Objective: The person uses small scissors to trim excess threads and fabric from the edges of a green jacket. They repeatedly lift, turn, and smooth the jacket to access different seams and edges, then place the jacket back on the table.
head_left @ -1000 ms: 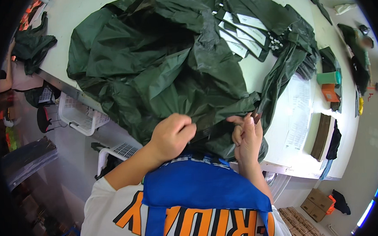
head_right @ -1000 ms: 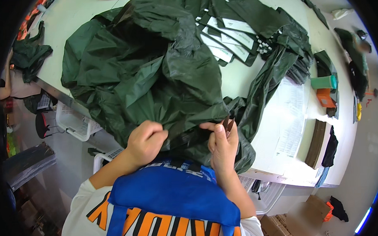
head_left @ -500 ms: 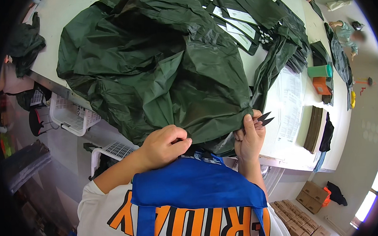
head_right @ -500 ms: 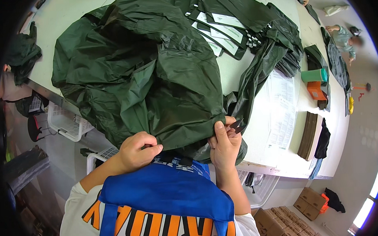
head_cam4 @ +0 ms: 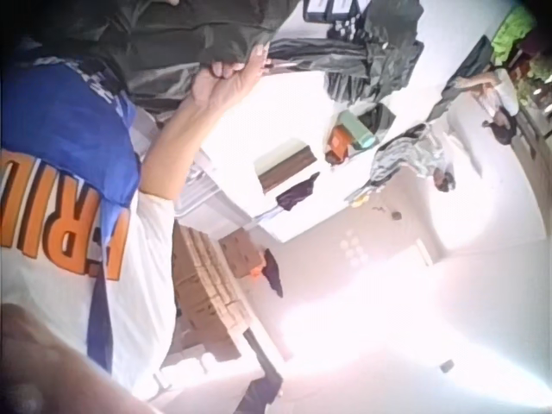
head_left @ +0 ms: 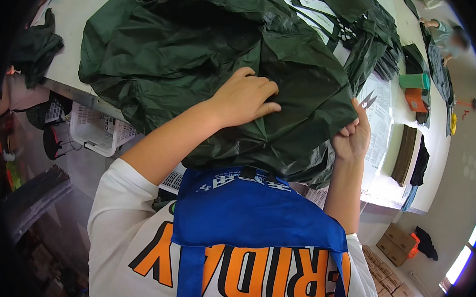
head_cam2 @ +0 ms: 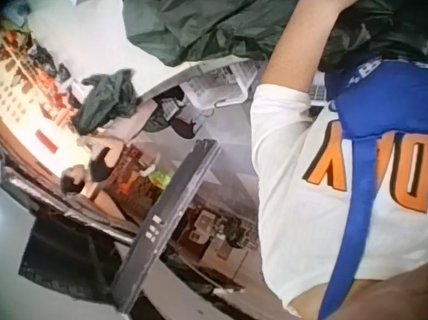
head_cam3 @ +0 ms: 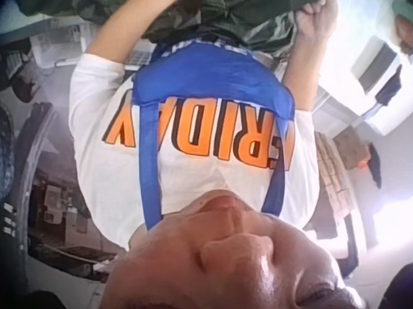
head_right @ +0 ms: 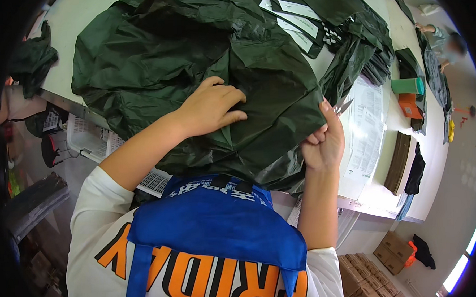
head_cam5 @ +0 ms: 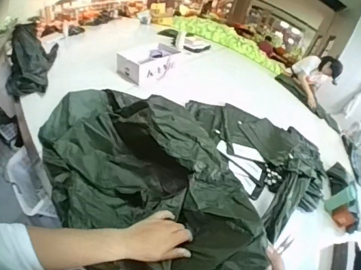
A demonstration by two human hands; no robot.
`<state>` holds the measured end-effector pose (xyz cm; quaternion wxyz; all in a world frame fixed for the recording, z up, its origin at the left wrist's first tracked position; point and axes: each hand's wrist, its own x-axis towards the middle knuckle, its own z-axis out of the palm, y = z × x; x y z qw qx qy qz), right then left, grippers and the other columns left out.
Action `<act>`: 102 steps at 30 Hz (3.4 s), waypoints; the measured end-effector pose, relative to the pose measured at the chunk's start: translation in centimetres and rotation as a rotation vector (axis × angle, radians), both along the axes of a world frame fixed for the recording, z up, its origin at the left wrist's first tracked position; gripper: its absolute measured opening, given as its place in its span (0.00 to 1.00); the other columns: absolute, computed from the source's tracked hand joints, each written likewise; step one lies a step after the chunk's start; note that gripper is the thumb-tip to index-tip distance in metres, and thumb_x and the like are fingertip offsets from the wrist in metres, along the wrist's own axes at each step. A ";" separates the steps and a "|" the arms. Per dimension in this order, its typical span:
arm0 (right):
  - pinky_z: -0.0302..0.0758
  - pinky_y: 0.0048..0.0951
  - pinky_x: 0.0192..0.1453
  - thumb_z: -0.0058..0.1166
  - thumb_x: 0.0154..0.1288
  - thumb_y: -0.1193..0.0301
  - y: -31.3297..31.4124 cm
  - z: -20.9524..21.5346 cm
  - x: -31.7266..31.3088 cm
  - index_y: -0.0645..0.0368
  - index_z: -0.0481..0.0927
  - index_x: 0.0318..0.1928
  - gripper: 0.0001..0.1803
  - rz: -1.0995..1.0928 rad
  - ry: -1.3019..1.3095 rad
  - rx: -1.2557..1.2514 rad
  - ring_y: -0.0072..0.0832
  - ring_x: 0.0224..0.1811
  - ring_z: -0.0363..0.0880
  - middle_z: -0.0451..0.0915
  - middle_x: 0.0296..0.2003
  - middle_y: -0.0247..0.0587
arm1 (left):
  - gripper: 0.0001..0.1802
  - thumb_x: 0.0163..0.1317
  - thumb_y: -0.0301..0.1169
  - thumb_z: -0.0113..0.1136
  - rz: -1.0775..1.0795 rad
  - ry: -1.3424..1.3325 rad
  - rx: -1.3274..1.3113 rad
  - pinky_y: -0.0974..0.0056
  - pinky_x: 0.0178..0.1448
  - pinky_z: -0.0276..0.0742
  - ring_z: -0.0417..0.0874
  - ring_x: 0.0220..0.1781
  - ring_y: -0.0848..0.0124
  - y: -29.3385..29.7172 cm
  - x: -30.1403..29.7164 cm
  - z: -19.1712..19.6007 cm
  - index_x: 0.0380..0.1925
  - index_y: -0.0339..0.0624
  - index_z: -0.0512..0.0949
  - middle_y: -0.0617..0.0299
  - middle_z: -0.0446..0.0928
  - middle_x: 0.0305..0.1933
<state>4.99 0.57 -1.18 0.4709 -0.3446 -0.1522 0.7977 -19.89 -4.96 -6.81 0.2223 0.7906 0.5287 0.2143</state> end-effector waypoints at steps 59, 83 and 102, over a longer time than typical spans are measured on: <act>0.58 0.13 0.23 0.49 0.55 0.82 -2.7 3.3 -1.0 0.68 0.76 0.40 0.10 0.022 -0.428 0.459 0.13 0.24 0.64 0.72 0.40 0.37 | 0.42 0.53 0.26 0.66 -0.061 -1.503 -0.921 0.66 0.64 0.65 0.71 0.60 0.72 -1.9 -0.2 6.9 0.66 0.35 0.55 0.55 0.70 0.58; 0.60 0.16 0.27 0.47 0.51 0.77 -1.9 3.9 5.4 0.60 0.77 0.37 0.11 0.439 -1.042 0.359 0.14 0.25 0.65 0.70 0.24 0.24 | 0.19 0.62 0.32 0.59 -0.145 -0.855 -0.276 0.65 0.61 0.64 0.72 0.55 0.67 -4.7 1.2 8.1 0.52 0.36 0.75 0.57 0.74 0.50; 0.71 0.39 0.35 0.64 0.51 0.61 3.8 -17.4 12.6 0.65 0.74 0.28 0.19 0.184 -1.808 0.341 0.38 0.26 0.74 0.78 0.23 0.43 | 0.07 0.59 0.29 0.57 0.626 -0.886 -0.643 0.72 0.28 0.65 0.71 0.26 0.80 -0.1 -15.0 0.2 0.38 0.43 0.77 0.70 0.77 0.30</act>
